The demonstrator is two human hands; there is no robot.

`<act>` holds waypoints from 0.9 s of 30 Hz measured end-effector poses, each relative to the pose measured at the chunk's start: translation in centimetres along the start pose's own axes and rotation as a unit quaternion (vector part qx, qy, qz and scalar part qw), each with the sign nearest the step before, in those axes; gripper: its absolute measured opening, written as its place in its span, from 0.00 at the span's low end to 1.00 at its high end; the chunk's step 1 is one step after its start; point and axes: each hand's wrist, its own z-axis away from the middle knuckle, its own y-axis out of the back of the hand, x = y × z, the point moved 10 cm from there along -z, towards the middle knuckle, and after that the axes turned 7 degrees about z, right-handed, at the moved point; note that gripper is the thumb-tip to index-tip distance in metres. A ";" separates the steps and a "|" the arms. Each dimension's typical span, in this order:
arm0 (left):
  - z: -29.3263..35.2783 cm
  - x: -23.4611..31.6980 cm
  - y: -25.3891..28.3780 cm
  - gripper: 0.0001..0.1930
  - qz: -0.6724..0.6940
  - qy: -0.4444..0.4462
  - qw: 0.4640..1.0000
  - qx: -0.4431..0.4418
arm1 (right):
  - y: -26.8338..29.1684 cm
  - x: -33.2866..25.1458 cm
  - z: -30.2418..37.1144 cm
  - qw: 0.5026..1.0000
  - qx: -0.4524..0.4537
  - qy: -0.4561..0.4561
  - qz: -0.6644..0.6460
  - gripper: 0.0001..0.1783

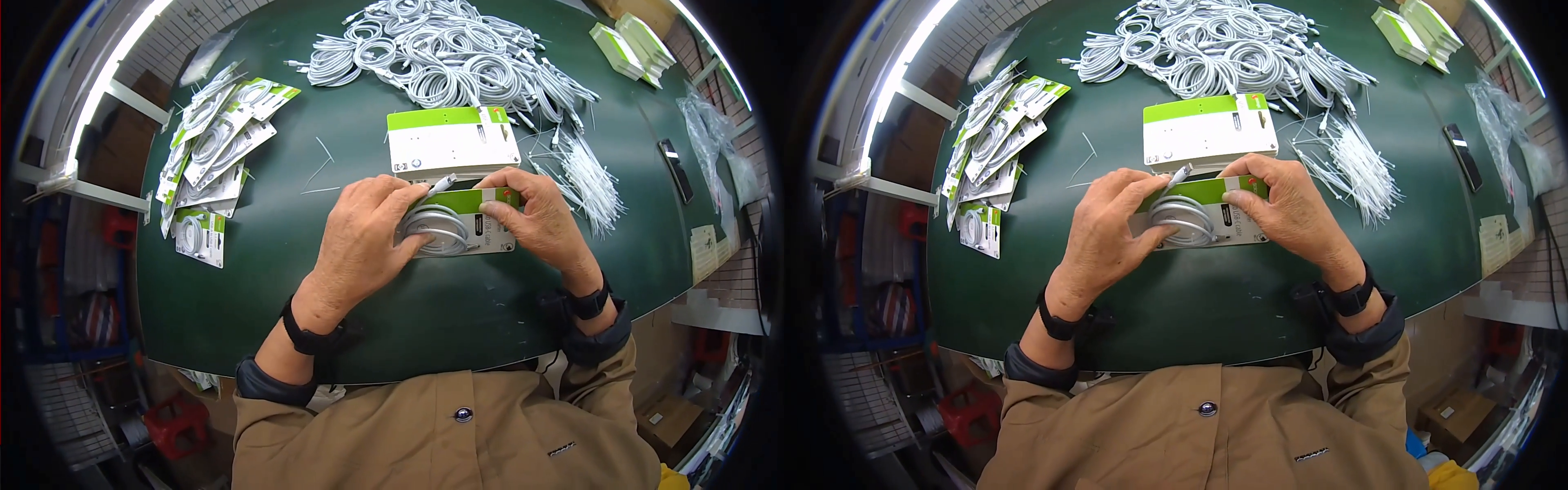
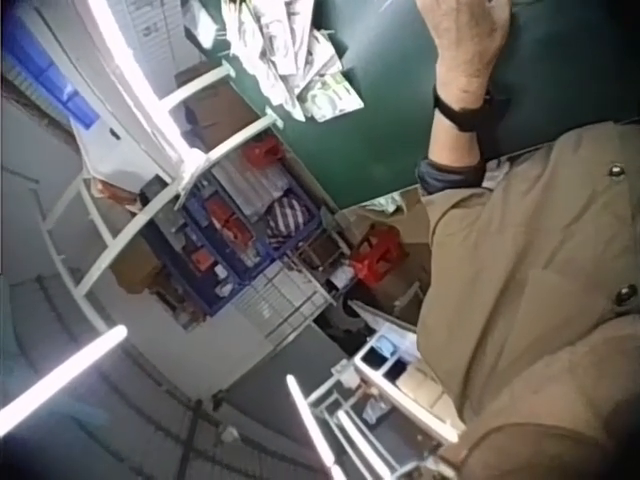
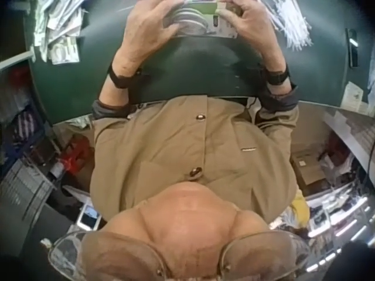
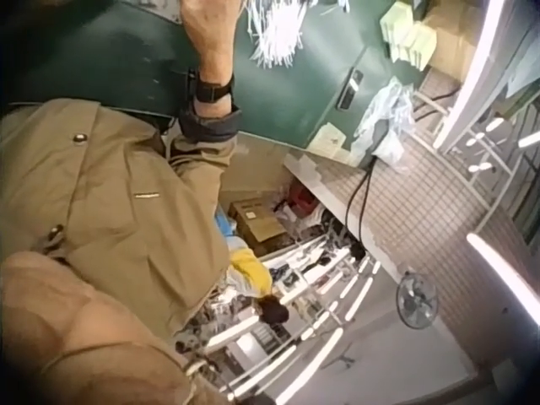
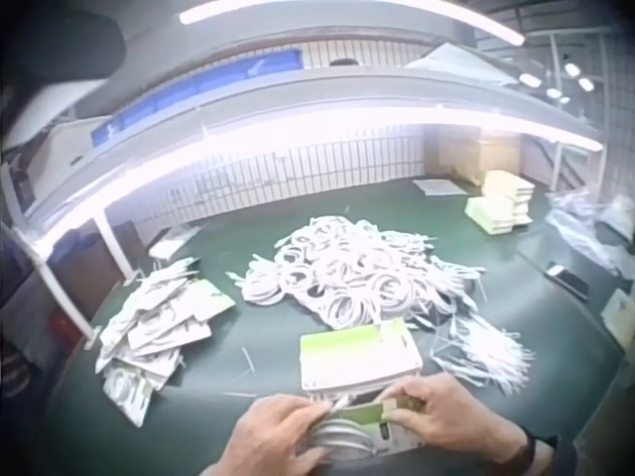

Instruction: The person packages a cable by placing it onto a card, threading a zip tie through the card and around the cable, and pulling the zip tie tight by hand. They place the assembled unit onto a stack and repeat the process with another cable and card.

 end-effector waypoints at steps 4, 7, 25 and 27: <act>0.2 -1.3 -1.0 0.28 0.044 0.054 0.997 -0.019 | -0.2 0.2 -0.1 1.000 -0.010 0.011 0.017 0.11; 0.3 -2.2 -0.9 0.22 0.133 0.066 0.989 0.022 | -0.4 0.0 0.0 0.999 0.011 0.045 0.005 0.12; -0.2 -0.2 -1.4 0.13 0.124 0.000 0.988 0.088 | 0.3 -5.4 1.7 0.938 0.174 0.248 0.167 0.09; 0.0 0.1 -1.3 0.14 0.115 -0.027 0.987 0.104 | 0.3 -5.3 1.6 0.940 0.171 0.240 0.173 0.09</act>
